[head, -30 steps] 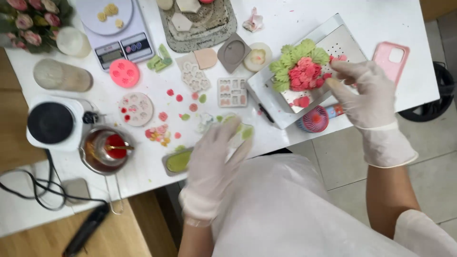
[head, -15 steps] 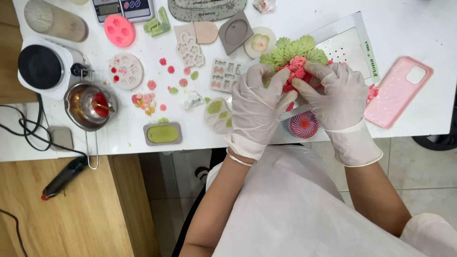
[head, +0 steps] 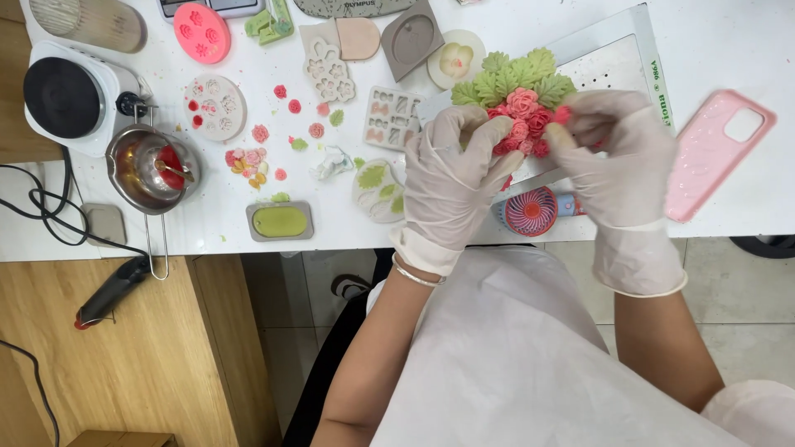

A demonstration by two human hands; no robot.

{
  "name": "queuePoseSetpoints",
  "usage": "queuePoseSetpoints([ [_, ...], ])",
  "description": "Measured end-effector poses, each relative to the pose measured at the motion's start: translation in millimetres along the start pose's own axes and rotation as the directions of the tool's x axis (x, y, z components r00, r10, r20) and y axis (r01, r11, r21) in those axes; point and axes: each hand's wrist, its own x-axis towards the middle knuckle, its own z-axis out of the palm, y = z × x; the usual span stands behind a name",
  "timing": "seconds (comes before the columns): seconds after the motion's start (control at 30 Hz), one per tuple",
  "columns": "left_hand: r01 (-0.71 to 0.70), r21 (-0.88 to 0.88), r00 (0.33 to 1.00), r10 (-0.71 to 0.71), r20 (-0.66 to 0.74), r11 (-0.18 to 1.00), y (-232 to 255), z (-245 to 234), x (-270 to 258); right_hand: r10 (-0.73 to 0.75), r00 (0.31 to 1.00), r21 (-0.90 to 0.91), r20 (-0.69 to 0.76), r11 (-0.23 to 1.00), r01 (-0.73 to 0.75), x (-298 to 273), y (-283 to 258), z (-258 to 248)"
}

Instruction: The recorder uses melted wax and a spoon to attach and arrange wax flower and leaf decorations onto a floral wax candle base.

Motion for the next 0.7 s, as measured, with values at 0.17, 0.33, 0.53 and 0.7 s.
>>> queuePoseSetpoints([
  [0.17, 0.191, -0.346, 0.981, -0.171, 0.089, 0.919, 7.3, -21.6, -7.4, -0.096, 0.994, -0.054, -0.050, 0.994, 0.093, -5.2, -39.6, -15.3],
  [0.33, 0.470, -0.768, 0.881, -0.285, 0.378, 0.436, 8.8, -32.6, -29.9, -0.235, 0.966, -0.102, 0.107, 0.964, 0.246, -34.3, -73.9, 0.3],
  [0.53, 0.596, -0.796, 0.740, -0.315, 0.595, -0.102, -24.8, -48.5, -71.9, -0.410, 0.865, -0.240, 0.289, 0.844, 0.480, -56.5, -86.8, 43.9],
  [0.7, 0.606, -0.791, 0.620, -0.571, 0.538, -0.087, -77.0, -105.0, -93.0, -0.328, 0.859, -0.071, 0.394, 0.920, 0.384, -53.1, -89.0, 99.1],
])
